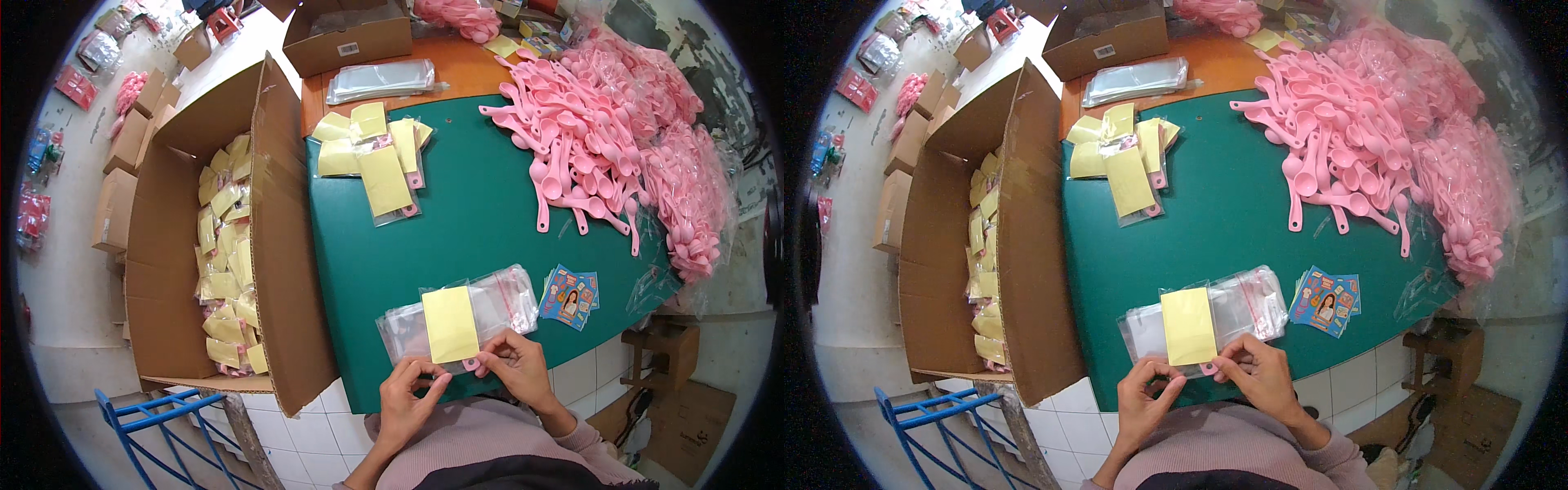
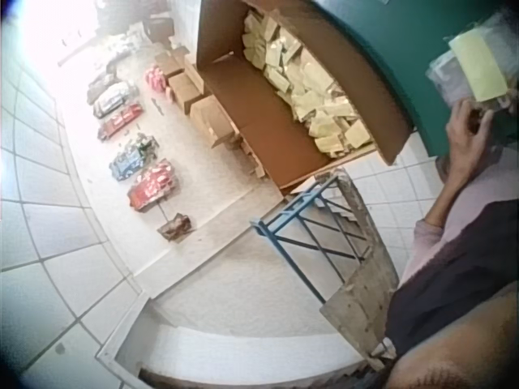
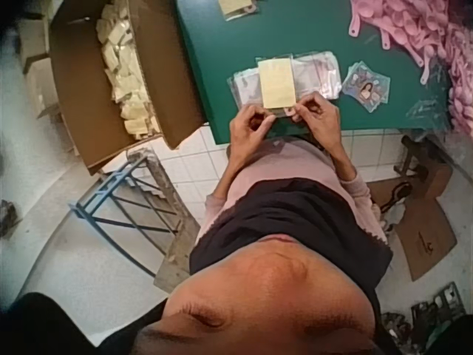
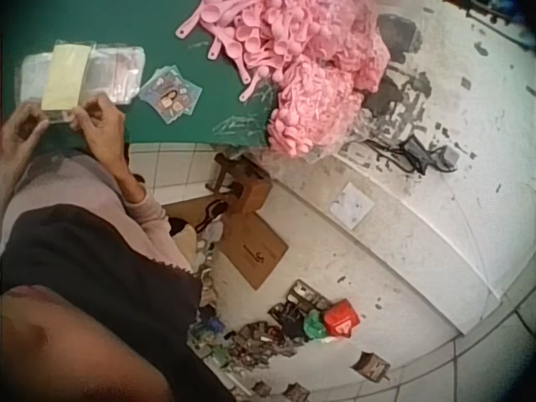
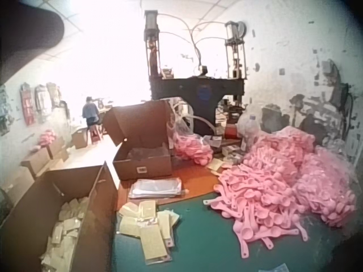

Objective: The person packs plastic spoons, printed cards, and paper inserts into small plastic pouches by hand.

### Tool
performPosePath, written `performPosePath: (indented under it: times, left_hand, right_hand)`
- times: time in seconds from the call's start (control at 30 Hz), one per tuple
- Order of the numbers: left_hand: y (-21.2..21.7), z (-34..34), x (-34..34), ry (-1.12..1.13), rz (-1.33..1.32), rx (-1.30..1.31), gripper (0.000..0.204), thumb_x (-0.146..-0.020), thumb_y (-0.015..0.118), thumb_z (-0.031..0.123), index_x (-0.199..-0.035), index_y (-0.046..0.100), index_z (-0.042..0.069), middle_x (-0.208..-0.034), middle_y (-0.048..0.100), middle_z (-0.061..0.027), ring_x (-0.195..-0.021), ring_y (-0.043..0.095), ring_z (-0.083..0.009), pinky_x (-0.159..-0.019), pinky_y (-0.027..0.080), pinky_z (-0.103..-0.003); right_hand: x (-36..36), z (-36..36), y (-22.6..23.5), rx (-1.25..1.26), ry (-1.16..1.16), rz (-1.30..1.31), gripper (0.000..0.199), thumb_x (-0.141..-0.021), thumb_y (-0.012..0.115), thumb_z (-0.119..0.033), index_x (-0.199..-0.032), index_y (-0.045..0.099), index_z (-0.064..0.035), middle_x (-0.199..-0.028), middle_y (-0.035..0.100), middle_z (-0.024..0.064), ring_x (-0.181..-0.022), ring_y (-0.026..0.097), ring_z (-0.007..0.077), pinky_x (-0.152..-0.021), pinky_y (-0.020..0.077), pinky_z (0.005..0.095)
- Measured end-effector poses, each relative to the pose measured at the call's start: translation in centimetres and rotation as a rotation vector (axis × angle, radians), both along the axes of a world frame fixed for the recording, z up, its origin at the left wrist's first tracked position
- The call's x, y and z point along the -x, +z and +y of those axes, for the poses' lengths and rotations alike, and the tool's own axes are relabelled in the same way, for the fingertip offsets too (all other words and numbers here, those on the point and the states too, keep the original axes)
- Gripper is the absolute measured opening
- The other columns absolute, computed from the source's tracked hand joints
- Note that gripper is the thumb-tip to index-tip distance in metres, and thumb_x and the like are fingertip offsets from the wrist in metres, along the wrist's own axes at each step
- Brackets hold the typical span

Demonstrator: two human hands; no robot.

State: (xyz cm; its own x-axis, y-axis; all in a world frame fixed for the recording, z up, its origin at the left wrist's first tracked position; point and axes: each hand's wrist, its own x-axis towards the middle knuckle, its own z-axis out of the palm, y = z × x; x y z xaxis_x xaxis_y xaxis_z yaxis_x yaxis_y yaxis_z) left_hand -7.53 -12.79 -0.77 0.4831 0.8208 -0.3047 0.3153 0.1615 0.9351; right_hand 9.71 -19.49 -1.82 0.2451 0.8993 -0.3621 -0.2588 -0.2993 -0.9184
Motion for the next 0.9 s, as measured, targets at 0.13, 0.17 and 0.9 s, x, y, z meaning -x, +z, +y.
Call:
performPosePath:
  times: [0.13, 0.17, 0.9]
  left_hand:
    - [-0.2, -0.6, -0.7, 0.235, -0.102, 0.178, 0.014, -0.078, 0.065, 0.001, -0.087, 0.055, -0.002, -0.088, 0.056, -0.0044, -0.077, 0.058, -0.01, -0.06, 0.051, -0.021]
    - [-0.4, -0.7, -0.6, 0.233, -0.1, 0.179, 0.014, -0.078, 0.065, 0.001, -0.087, 0.055, -0.002, -0.088, 0.056, -0.0044, -0.077, 0.058, -0.01, -0.06, 0.051, -0.021]
    - [1.3, 9.6, -6.2, -0.398, 0.248, -0.827, 0.03, -0.074, 0.068, 0.02, -0.096, 0.057, 0.003, -0.1, 0.053, -0.0143, -0.091, 0.055, -0.031, -0.076, 0.045, -0.039]
  right_hand:
    - [0.6, 0.3, 0.2, 0.026, -0.1, -0.055, 0.009, -0.084, 0.058, -0.001, -0.085, 0.05, 0.0034, -0.075, 0.059, 0.0083, -0.066, 0.062, 0.0115, -0.059, 0.0509, 0.0217]
    - [0.7, 0.4, 0.3, 0.029, -0.133, -0.065, 0.009, -0.084, 0.058, 0.0, -0.084, 0.05, 0.0026, -0.076, 0.059, 0.0087, -0.064, 0.062, 0.0112, -0.058, 0.0504, 0.0217]
    - [-11.6, 8.8, -0.7, 0.117, -0.211, -1.519, 0.028, -0.079, 0.061, -0.009, -0.102, 0.053, 0.0021, -0.095, 0.051, 0.0189, -0.09, 0.052, 0.0321, -0.074, 0.0457, 0.0399]
